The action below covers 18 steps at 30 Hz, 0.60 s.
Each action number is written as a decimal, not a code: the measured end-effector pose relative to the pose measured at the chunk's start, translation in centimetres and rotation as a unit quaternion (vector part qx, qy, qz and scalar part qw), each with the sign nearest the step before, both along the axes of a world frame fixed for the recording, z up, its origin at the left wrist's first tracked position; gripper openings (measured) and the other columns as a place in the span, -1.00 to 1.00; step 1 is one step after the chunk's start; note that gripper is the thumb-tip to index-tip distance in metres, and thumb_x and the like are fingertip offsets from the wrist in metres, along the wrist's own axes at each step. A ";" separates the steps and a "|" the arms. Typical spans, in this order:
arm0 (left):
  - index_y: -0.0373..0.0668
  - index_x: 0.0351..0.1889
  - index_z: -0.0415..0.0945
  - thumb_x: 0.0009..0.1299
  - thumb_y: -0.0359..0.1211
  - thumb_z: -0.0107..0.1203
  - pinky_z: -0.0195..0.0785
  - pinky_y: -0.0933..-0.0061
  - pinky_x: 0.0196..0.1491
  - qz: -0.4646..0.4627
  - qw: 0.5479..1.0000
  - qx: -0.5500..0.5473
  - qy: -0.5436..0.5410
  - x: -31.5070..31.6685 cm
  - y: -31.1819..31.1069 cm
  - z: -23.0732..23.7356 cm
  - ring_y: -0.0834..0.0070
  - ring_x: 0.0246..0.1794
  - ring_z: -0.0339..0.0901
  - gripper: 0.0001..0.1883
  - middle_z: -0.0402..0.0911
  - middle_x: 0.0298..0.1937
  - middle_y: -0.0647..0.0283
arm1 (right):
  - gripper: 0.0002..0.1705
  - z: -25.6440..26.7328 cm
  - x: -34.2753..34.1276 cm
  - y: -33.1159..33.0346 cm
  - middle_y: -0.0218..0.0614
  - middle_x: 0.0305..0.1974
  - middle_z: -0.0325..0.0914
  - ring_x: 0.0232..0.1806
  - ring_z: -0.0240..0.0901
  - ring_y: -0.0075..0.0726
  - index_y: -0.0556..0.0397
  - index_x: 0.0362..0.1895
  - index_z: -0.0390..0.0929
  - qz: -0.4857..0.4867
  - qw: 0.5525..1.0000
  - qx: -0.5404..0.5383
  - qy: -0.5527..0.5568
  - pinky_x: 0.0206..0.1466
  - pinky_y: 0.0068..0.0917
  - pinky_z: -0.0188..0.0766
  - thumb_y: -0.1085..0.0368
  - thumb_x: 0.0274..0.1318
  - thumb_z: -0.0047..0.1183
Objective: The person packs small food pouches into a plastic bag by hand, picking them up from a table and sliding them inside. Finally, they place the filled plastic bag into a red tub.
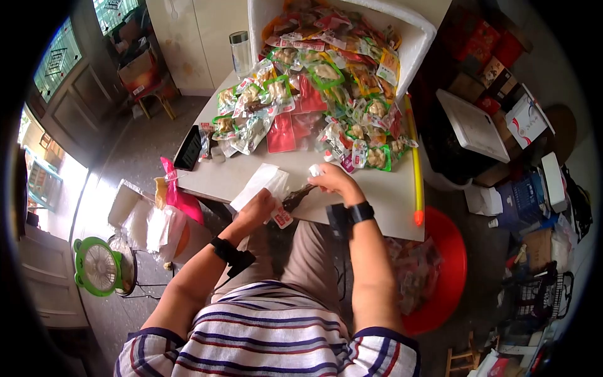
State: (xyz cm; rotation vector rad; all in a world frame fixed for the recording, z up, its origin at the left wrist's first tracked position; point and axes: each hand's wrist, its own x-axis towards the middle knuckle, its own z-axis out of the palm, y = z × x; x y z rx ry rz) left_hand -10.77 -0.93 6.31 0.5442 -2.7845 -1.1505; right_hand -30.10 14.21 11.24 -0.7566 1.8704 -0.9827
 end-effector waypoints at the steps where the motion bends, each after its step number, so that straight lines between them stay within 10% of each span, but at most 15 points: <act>1: -0.25 -0.41 0.32 0.14 -0.30 -0.13 0.23 0.41 -0.52 0.023 0.999 0.031 -0.014 -0.2 0.1 0.8 0.40 -0.57 0.40 -0.80 0.40 -0.59 0.15 | -0.79 -0.5 0.4 1.2 -0.51 -0.53 0.34 -0.61 0.23 -0.64 0.12 -0.31 0.37 0.021 0.997 -0.067 -0.028 -0.61 -0.65 0.19 0.31 -0.09 -0.04; 9: -0.29 -0.51 0.39 0.06 -0.30 -0.11 0.24 0.21 -0.40 0.087 0.995 -0.043 0.002 -0.7 1.3 2.2 0.11 -0.46 0.42 -0.78 0.45 -0.54 0.01 | -0.87 -0.3 5.5 10.8 -0.51 -0.51 0.30 -0.53 0.26 -0.64 0.12 -0.36 0.34 -0.231 0.921 -0.252 -0.187 -0.48 -0.65 0.31 0.35 -0.03 -0.08; 18: -0.16 -0.47 0.37 0.11 -0.20 -0.11 0.25 0.35 -0.36 0.062 0.997 -0.018 -0.034 -1.8 2.3 1.2 0.27 -0.49 0.44 -0.77 0.46 -0.56 0.15 | -0.90 0.7 6.9 10.4 -0.49 -0.51 0.33 -0.56 0.26 -0.70 0.13 -0.40 0.35 -0.252 0.928 -0.259 -0.090 -0.54 -0.75 0.27 0.36 -0.02 -0.10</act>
